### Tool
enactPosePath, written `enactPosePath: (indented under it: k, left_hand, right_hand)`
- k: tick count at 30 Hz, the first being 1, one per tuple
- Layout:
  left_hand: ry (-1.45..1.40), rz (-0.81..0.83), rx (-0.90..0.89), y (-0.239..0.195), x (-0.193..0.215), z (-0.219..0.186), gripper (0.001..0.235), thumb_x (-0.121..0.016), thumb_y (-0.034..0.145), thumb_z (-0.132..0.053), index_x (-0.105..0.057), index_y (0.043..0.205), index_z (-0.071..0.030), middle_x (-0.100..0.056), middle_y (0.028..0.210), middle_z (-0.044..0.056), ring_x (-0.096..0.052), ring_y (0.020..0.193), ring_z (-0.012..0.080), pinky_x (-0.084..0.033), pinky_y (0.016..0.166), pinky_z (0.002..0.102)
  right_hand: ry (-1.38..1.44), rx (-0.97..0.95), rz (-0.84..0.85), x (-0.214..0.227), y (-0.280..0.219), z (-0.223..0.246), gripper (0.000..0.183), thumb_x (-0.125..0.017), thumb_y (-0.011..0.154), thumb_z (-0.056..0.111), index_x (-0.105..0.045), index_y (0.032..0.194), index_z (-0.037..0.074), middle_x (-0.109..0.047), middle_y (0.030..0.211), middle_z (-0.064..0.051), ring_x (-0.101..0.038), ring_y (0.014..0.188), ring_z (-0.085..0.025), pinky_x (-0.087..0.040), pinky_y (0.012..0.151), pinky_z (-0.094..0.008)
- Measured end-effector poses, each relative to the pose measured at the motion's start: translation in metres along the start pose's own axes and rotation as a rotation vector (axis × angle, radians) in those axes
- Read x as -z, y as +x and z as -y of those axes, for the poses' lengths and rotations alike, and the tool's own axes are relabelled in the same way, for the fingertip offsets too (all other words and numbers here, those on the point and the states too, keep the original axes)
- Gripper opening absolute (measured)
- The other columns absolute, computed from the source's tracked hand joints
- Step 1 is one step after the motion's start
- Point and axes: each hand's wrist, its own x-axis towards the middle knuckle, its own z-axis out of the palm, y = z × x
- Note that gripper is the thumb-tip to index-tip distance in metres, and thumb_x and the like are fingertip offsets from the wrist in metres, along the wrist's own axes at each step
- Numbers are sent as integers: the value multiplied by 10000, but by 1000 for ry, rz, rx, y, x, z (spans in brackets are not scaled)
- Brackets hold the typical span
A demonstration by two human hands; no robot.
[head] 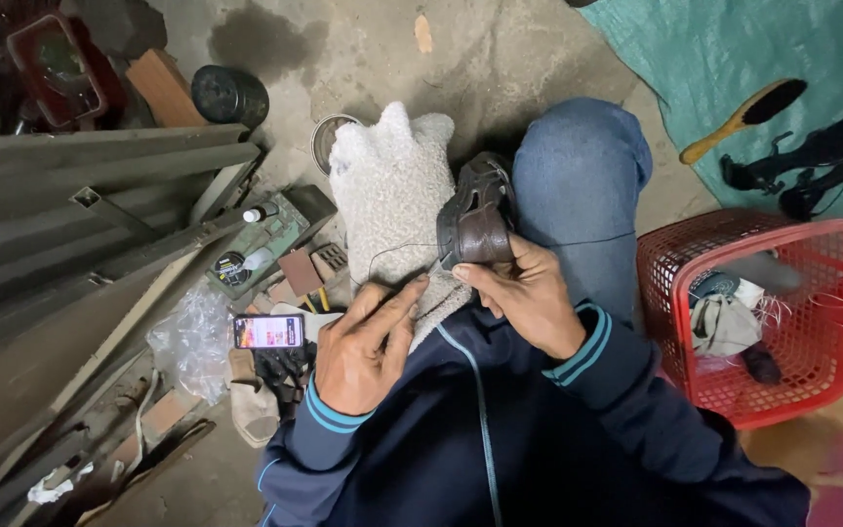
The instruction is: The person sits on the floor and sews a brown leather shoe using a needle and thread. They repeatedly push the needle through the shoe's sole and pull the thread tight to secure the stitching.
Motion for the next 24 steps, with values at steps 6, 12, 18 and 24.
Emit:
enactPosePath:
  k: [6,12,18,24]
  left_hand:
    - [19,11,6,-2,0,1,274,-613,984,-132,-779,1199,-167,-655,788,60,-615,474,294,-515,479,329]
    - [61,11,-18,-2,2,-2,284,-598,991,-140,-772,1211,-183,-640,795,50,-632,500,292,-529,494,341]
    - [154,70,0,0,8,-8,319,-589,973,-145,-765,1229,-217,-633,809,77,-656,582,374,-547,527,434]
    - [238,197,-9,11,9,1,372,-574,931,-191,-745,1249,-281,-634,782,35,-674,572,355,-556,546,495]
  right_hand:
    - [1,11,13,3,0,-1,243,-743,887,-52,-707,1122,-102,-657,538,-154,-592,360,-105,-490,353,-204]
    - [12,-2,-24,2,-2,-5,230,-760,867,-70,-704,1081,-132,-646,533,-167,-595,368,-119,-501,328,-209]
    - [-30,-45,-48,-5,-1,7,173,-792,850,-37,-704,970,-126,-628,492,-157,-575,336,-132,-487,320,-215]
    - [-188,-20,-126,-17,-6,6,166,-799,873,29,-726,974,-81,-612,475,-159,-559,329,-126,-456,297,-216]
